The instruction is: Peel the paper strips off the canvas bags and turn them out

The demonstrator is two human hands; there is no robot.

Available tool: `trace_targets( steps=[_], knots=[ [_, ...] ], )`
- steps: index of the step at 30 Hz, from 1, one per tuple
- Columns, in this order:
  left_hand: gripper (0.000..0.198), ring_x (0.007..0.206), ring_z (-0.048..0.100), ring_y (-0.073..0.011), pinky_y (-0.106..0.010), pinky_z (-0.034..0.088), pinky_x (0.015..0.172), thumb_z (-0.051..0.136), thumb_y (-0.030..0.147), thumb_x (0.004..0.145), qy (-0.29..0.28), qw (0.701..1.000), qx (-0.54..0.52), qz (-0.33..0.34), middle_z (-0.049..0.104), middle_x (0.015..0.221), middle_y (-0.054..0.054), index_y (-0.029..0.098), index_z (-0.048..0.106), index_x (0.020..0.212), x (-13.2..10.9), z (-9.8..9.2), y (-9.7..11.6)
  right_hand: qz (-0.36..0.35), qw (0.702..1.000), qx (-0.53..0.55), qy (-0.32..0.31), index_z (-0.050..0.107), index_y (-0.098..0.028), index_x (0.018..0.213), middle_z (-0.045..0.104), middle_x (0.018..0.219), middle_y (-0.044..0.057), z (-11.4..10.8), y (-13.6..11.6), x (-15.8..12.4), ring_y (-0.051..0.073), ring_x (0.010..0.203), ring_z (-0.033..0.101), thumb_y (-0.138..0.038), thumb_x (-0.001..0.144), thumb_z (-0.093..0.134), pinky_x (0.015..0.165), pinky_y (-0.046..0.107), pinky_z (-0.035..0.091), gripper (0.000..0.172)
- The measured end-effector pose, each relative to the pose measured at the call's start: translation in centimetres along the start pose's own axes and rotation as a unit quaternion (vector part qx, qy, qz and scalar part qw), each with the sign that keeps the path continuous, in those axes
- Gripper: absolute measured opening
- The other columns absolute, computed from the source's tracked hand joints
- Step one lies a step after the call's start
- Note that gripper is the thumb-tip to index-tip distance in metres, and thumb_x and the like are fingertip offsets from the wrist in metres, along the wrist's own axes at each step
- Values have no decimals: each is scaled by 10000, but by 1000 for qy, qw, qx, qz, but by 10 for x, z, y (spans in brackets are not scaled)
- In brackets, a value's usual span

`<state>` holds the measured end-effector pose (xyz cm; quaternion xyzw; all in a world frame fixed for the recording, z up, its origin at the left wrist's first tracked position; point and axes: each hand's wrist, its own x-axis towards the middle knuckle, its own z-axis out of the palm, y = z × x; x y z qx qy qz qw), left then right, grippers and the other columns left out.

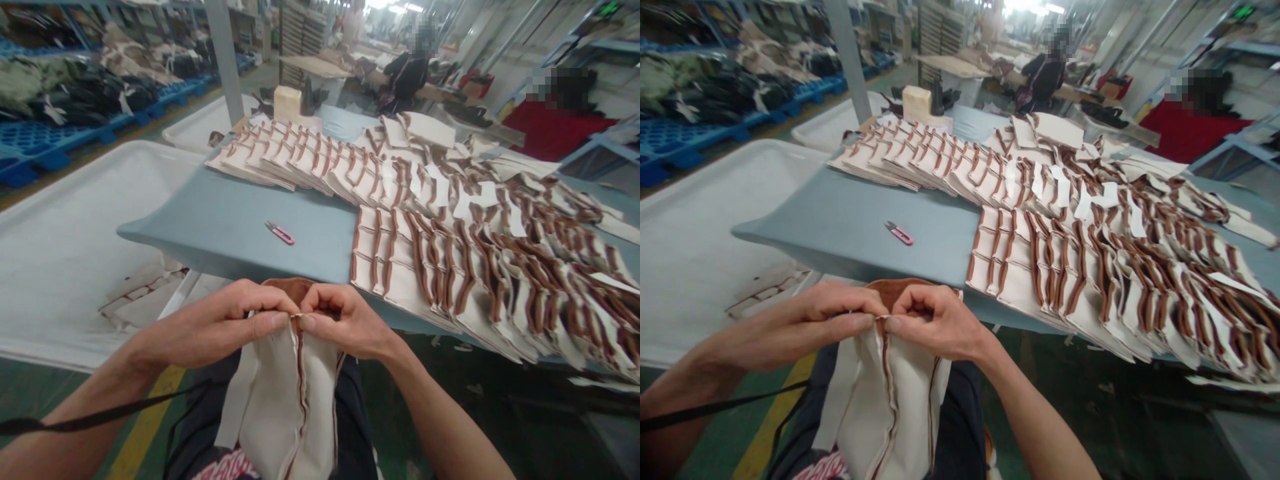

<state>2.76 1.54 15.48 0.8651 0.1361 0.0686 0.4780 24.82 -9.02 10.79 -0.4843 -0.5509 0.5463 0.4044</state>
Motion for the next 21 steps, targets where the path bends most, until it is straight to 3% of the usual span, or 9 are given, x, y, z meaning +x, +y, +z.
trace_targets(
  steps=[3, 8, 11, 15, 18, 21],
  knots=[
    [345, 822, 695, -169, -220, 494, 760, 487, 327, 1088, -8, 1000, -5, -19, 775, 894, -2, 191, 802, 1053, 1, 1, -2, -3, 1000, -24, 16, 621, -188, 805, 546, 703, -37, -1, -1, 0, 103, 625, 415, -507, 926, 778, 562, 247, 310, 375],
    [290, 673, 568, -124, -196, 414, 622, 641, 388, 992, 32, 997, -29, -59, 652, 720, 42, 173, 729, 817, 8, 5, -4, -13, 997, -77, 24, 611, -199, 796, 518, 671, -62, -4, -9, 3, 92, 586, 374, -518, 936, 772, 538, 242, 300, 384],
    [372, 632, 503, -114, -196, 387, 581, 624, 440, 1022, 35, 995, -50, -76, 589, 677, 49, 168, 718, 786, 9, 5, -7, -71, 984, -146, 67, 650, -209, 850, 656, 773, -18, -4, -14, 3, 136, 691, 543, -414, 946, 755, 657, 268, 436, 250],
    [375, 665, 576, -136, -209, 449, 622, 635, 456, 1015, 89, 990, -51, -98, 685, 710, 24, 168, 776, 819, 7, 5, -6, -154, 949, -200, 188, 687, -218, 995, 773, 971, 45, 4, -19, -4, 213, 942, 698, -264, 938, 710, 886, 346, 518, 77],
    [369, 681, 636, -162, -232, 501, 657, 635, 457, 1011, 146, 983, -31, -110, 755, 732, 5, 177, 795, 831, 6, 6, -2, -95, 949, -184, 239, 686, -225, 954, 776, 921, 40, 15, -22, -7, 215, 883, 698, -327, 961, 708, 852, 351, 526, 104],
    [374, 716, 687, -177, -240, 530, 690, 636, 476, 1037, 192, 976, -19, -101, 808, 784, -3, 188, 818, 882, 4, 11, -2, -24, 963, -161, 216, 660, -228, 858, 771, 851, 28, 27, -23, -5, 205, 817, 687, -455, 975, 711, 810, 348, 513, 260]
  ],
)
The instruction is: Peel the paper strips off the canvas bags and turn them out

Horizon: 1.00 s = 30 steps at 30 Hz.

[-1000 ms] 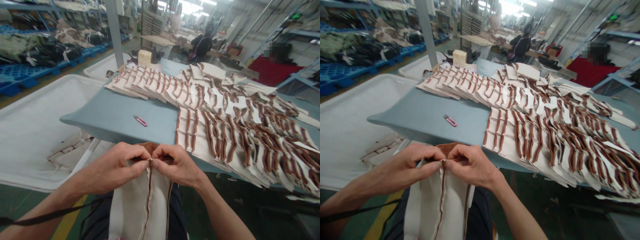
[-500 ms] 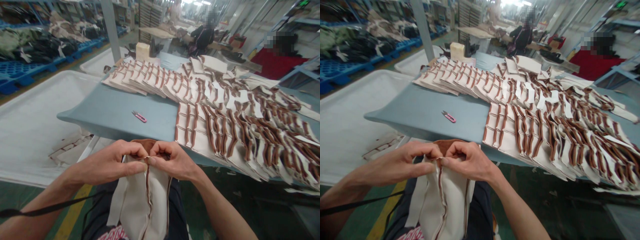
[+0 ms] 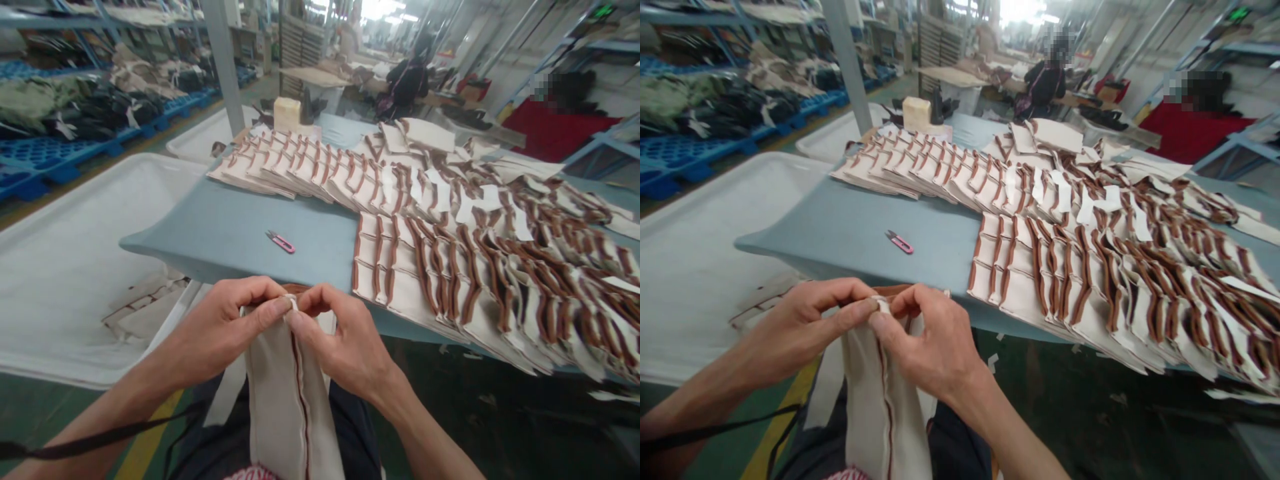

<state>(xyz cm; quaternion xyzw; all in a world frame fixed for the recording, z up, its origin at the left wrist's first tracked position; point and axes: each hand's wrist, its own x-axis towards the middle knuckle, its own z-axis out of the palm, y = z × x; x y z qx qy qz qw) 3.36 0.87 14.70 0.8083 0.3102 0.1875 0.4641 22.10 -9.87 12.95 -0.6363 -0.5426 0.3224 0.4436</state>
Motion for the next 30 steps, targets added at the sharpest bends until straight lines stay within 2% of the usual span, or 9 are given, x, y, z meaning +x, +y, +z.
trace_targets(
  steps=[3, 9, 14, 16, 19, 21, 23, 27, 30],
  knots=[
    [381, 767, 711, -179, -233, 547, 734, 649, 504, 1063, 34, 999, -6, 9, 824, 831, 4, 197, 820, 916, -6, 5, -3, 26, 1000, 2, 3, 624, -233, 821, 735, 790, 5, 11, -2, 1, 185, 745, 649, -498, 978, 681, 745, 332, 470, 313],
    [399, 757, 677, -186, -251, 561, 737, 586, 463, 1093, 45, 999, 0, 1, 795, 816, -11, 187, 766, 869, -15, 20, -3, 36, 999, 2, -6, 569, -244, 806, 658, 743, -22, 22, 3, -3, 166, 686, 586, -421, 942, 653, 677, 312, 399, 238],
    [409, 680, 626, -157, -237, 539, 683, 546, 429, 1087, 39, 999, -20, 13, 763, 796, -3, 190, 702, 794, -20, 17, -4, 13, 988, 123, -94, 593, -236, 856, 681, 822, -10, 8, 2, -8, 174, 768, 634, -309, 900, 658, 722, 292, 504, 106],
    [375, 679, 636, -152, -227, 531, 686, 577, 419, 1080, 19, 1000, -13, 19, 753, 772, 10, 192, 738, 829, -22, 12, -4, -16, 989, 132, -69, 638, -230, 914, 727, 883, 7, -2, -1, -10, 185, 830, 677, -245, 903, 657, 796, 305, 551, 27],
    [335, 687, 648, -144, -212, 520, 702, 622, 386, 1079, 4, 999, -12, 38, 748, 749, 25, 200, 774, 844, -23, 4, -3, -122, 990, 76, 13, 671, -233, 1095, 800, 1059, 53, -14, -7, -10, 224, 1019, 735, -207, 941, 689, 958, 355, 573, 157],
    [300, 690, 665, -138, -203, 506, 683, 635, 351, 1078, -13, 998, -21, 63, 768, 769, 29, 208, 795, 869, -24, 1, -1, -209, 978, 24, -7, 659, -229, 1216, 807, 1195, 90, -17, -10, -4, 250, 1149, 735, -249, 967, 732, 1055, 394, 551, 260],
    [242, 708, 696, -131, -196, 496, 675, 644, 309, 1074, -31, 995, -13, 91, 802, 813, 35, 223, 817, 928, -25, -2, 1, -277, 959, -26, -58, 664, -229, 1208, 813, 1134, 76, -17, -11, 6, 243, 1076, 746, -331, 995, 759, 1069, 412, 535, 254],
    [197, 747, 740, -111, -193, 482, 713, 633, 206, 1062, -46, 987, 50, 142, 844, 876, 54, 247, 812, 989, -28, -6, 4, -342, 927, -122, -99, 642, -235, 885, 663, 710, -28, -18, -11, 22, 179, 683, 616, -460, 1008, 783, 864, 376, 499, 293],
    [191, 735, 737, -96, -190, 466, 697, 631, 155, 1043, -32, 983, 80, 160, 830, 859, 70, 253, 785, 986, -30, -9, 5, -334, 918, -161, -142, 545, -236, 732, 561, 642, -39, -23, -14, 25, 148, 603, 510, -444, 1023, 773, 647, 324, 349, 425]
  ],
)
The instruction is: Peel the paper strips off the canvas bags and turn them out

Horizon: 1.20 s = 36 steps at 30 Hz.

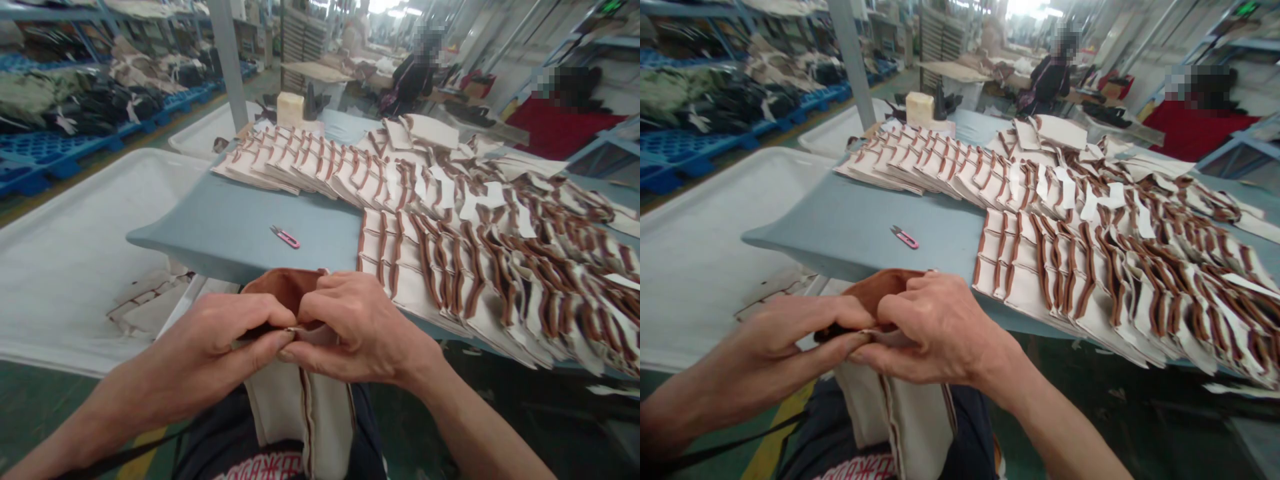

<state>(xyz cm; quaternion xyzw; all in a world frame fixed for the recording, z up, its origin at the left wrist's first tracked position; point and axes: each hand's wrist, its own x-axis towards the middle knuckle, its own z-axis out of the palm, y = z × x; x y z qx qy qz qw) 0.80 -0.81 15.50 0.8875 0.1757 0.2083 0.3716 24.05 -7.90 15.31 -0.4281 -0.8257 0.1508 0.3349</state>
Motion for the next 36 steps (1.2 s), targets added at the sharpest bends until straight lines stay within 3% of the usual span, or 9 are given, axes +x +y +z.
trace_targets(
  steps=[4, 8, 12, 15, 18, 20, 25, 31, 36],
  knots=[
    [141, 682, 699, -90, -185, 470, 667, 666, 147, 1020, 32, 999, 26, 12, 779, 820, 83, 256, 740, 968, -2, -1, 2, 56, 992, 101, -58, 559, -224, 759, 548, 670, -54, -6, -4, -2, 110, 592, 483, -397, 1056, 735, 584, 286, 282, 386],
    [174, 746, 719, -100, -171, 518, 719, 597, 108, 1083, 50, 995, 56, 71, 762, 879, 61, 253, 665, 1014, -4, 3, 2, 127, 964, 226, -56, 574, -207, 753, 513, 667, -66, -4, -7, -5, 85, 570, 407, -481, 1049, 739, 547, 246, 278, 436],
    [207, 801, 735, -120, -185, 554, 733, 501, 93, 1145, 69, 980, 83, 170, 766, 937, 7, 236, 622, 1058, -7, 9, 1, 232, 874, 424, -51, 577, -196, 718, 442, 609, -92, 5, -12, -10, 68, 540, 334, -619, 891, 891, 480, 209, 254, 554],
    [209, 832, 758, -141, -216, 585, 777, 472, 103, 1161, 74, 970, 112, 201, 790, 979, -24, 217, 648, 1150, -9, 12, 3, 286, 801, 524, -52, 592, -190, 709, 453, 604, -88, 13, -15, -14, 63, 535, 323, -649, 761, 981, 467, 204, 255, 604],
    [263, 870, 774, -162, -249, 599, 820, 418, 110, 1175, 59, 962, 160, 213, 810, 1018, -47, 191, 664, 1221, -12, 13, 4, 322, 759, 564, -46, 604, -186, 719, 452, 580, -92, 19, -14, -21, 58, 513, 314, -645, 710, 1013, 461, 205, 240, 615],
    [313, 887, 778, -177, -268, 605, 825, 389, 95, 1171, 56, 958, 181, 214, 819, 1057, -66, 176, 665, 1294, -14, 16, 2, 325, 757, 565, -28, 606, -185, 732, 466, 584, -86, 22, -11, -25, 57, 508, 323, -698, 719, 987, 463, 207, 245, 639],
    [362, 986, 799, -244, -332, 648, 907, 481, 92, 1128, 85, 950, 205, 221, 835, 1161, -127, 153, 680, 1423, -15, 28, -5, 299, 795, 527, 29, 580, -192, 746, 467, 608, -63, 27, -4, -28, 71, 507, 342, -948, 857, 686, 463, 220, 255, 772],
    [278, 924, 759, -259, -390, 618, 882, 500, 81, 1119, 164, 933, 234, 218, 816, 1112, -140, 121, 688, 1319, -11, 50, -13, 323, 785, 523, 76, 488, -222, 704, 452, 608, -78, 43, -7, -25, 71, 525, 317, -838, 859, 803, 476, 219, 234, 709],
    [321, 1108, 739, -226, -340, 613, 963, 474, 95, 1133, 180, 955, 99, 214, 751, 1249, -142, 155, 657, 1391, -20, 53, -22, 286, 788, 538, 89, 449, -235, 718, 395, 593, -96, 45, -18, -27, 74, 518, 275, -780, 956, 745, 482, 230, 222, 665]
  ],
)
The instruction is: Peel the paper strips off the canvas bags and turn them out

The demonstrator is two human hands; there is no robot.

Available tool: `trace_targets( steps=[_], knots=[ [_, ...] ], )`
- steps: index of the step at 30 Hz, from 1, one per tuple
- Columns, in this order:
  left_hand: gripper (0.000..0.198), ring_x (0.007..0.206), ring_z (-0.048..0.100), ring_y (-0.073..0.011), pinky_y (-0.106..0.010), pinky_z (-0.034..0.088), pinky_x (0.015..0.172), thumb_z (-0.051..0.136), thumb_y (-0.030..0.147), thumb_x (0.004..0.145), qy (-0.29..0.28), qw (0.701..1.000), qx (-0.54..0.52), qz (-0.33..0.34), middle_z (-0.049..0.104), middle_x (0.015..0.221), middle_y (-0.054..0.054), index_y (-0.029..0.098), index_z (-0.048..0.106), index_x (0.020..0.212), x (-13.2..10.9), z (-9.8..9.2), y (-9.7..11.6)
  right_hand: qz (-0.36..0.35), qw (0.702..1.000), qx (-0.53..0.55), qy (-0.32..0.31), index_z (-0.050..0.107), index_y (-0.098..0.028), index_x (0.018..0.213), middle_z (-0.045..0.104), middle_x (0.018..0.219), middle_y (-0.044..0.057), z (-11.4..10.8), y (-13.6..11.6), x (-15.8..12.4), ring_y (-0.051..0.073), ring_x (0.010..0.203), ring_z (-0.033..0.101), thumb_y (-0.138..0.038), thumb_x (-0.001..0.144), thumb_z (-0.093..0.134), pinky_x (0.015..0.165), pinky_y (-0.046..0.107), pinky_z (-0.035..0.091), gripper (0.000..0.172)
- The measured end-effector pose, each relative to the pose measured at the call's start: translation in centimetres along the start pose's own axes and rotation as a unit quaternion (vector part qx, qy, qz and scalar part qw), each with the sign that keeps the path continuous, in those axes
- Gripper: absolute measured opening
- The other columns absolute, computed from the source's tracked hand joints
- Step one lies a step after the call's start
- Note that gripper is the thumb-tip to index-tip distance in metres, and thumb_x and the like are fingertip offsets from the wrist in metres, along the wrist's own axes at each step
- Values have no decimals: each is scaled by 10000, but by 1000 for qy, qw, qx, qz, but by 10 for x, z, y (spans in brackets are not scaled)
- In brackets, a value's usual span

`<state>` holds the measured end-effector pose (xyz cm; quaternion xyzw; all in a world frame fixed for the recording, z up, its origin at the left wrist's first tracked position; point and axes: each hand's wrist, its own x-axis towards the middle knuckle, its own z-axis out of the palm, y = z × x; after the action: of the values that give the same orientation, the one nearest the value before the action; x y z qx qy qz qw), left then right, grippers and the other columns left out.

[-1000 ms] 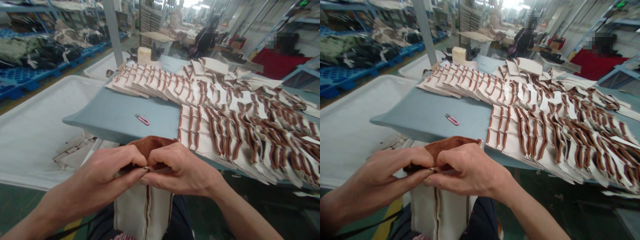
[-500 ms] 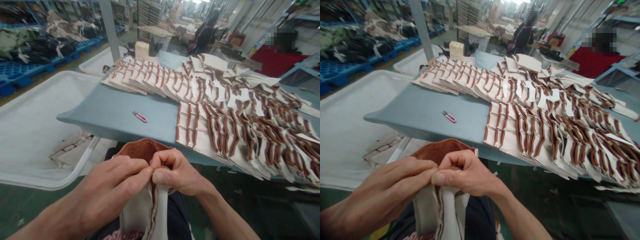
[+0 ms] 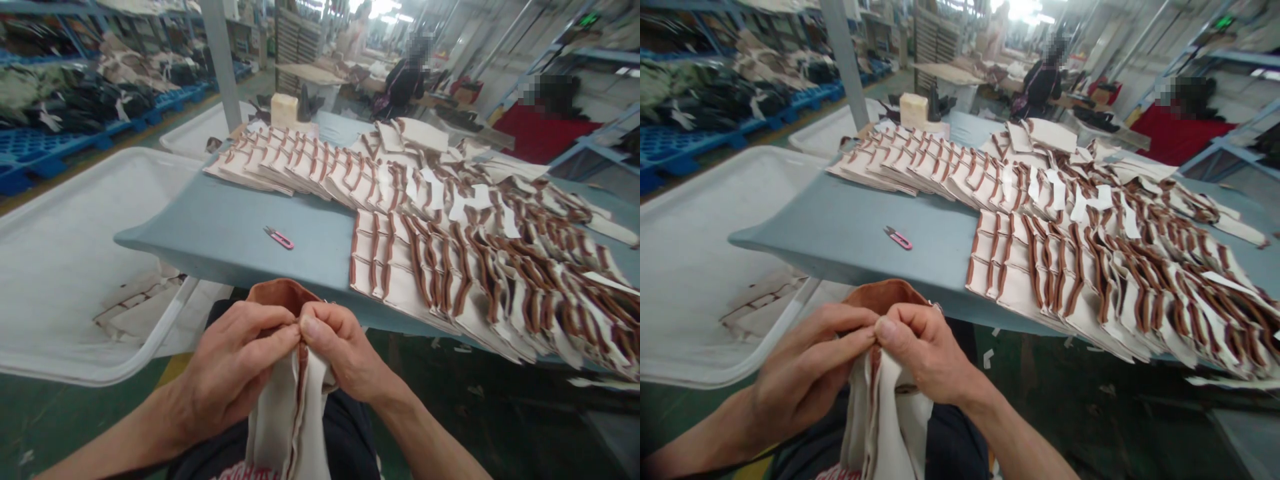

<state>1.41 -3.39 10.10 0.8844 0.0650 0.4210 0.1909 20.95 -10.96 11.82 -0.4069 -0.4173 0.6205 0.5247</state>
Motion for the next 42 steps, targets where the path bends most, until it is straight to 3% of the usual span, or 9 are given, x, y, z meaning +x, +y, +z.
trace_targets(
  steps=[5, 8, 13, 19, 23, 26, 33, 38, 42],
  knots=[
    [282, 1052, 763, -196, -267, 583, 934, 509, 209, 1152, -53, 994, -2, -94, 803, 1197, -49, 230, 645, 1398, 14, -28, 8, -91, 985, -145, -15, 502, -219, 753, 463, 657, -64, -5, -16, -7, 90, 570, 365, -643, 1087, 641, 533, 238, 300, 557],
    [273, 791, 719, -144, -240, 515, 750, 430, 288, 1197, -132, 977, -19, -164, 767, 921, 45, 266, 691, 1121, 33, -40, 9, -142, 956, -254, -24, 551, -210, 787, 499, 666, -62, -10, -24, -6, 93, 583, 414, -436, 1122, 618, 570, 237, 336, 409],
    [376, 716, 633, -135, -280, 430, 688, 392, 305, 1218, -238, 956, -65, -156, 670, 799, 60, 238, 613, 922, 46, -46, 3, -191, 911, -363, -33, 596, -206, 841, 533, 680, -63, -11, -33, -5, 91, 586, 439, -250, 1085, 594, 579, 232, 345, 248],
    [277, 703, 579, -161, -299, 433, 668, 433, 192, 1173, -168, 984, -42, -42, 629, 798, 31, 243, 538, 921, 37, -30, -2, -176, 950, -259, 3, 526, -227, 766, 458, 634, -78, 4, -20, -5, 87, 529, 364, -215, 1007, 611, 515, 237, 278, 256],
    [182, 676, 572, -152, -270, 464, 662, 484, 121, 1114, -64, 998, -19, 1, 634, 788, 38, 252, 517, 992, 30, -15, -10, -123, 982, -133, 62, 491, -239, 738, 449, 651, -61, 10, -1, 0, 107, 565, 367, -476, 1065, 638, 535, 247, 321, 430],
    [173, 663, 571, -140, -255, 463, 662, 497, 97, 1088, -62, 998, -13, -16, 632, 791, 50, 251, 522, 1013, 21, -14, -16, -110, 979, -172, 28, 532, -230, 772, 491, 679, -44, 1, -4, 2, 121, 596, 407, -570, 1099, 591, 570, 260, 362, 475],
    [220, 809, 673, -143, -240, 480, 766, 475, 129, 1115, -160, 972, -120, -126, 727, 904, 39, 245, 646, 1039, 21, -35, -14, -216, 863, -454, -39, 655, -208, 884, 678, 743, -8, -20, -35, -5, 132, 653, 581, -184, 1068, 559, 664, 278, 409, 209],
    [414, 729, 637, -166, -278, 466, 731, 377, 263, 1195, -201, 958, -114, -171, 713, 805, 30, 229, 663, 898, 40, -41, -2, -272, 828, -489, -36, 644, -220, 924, 691, 728, -12, -17, -36, -4, 130, 629, 584, -157, 1063, 551, 644, 272, 415, 178],
    [427, 704, 617, -174, -306, 409, 673, 423, 341, 1211, -208, 965, -70, -142, 684, 751, 35, 237, 637, 856, 42, -40, 2, -284, 817, -501, -29, 628, -227, 908, 674, 703, -19, -13, -38, -6, 132, 614, 569, -141, 1047, 557, 626, 279, 404, 178]
  ],
)
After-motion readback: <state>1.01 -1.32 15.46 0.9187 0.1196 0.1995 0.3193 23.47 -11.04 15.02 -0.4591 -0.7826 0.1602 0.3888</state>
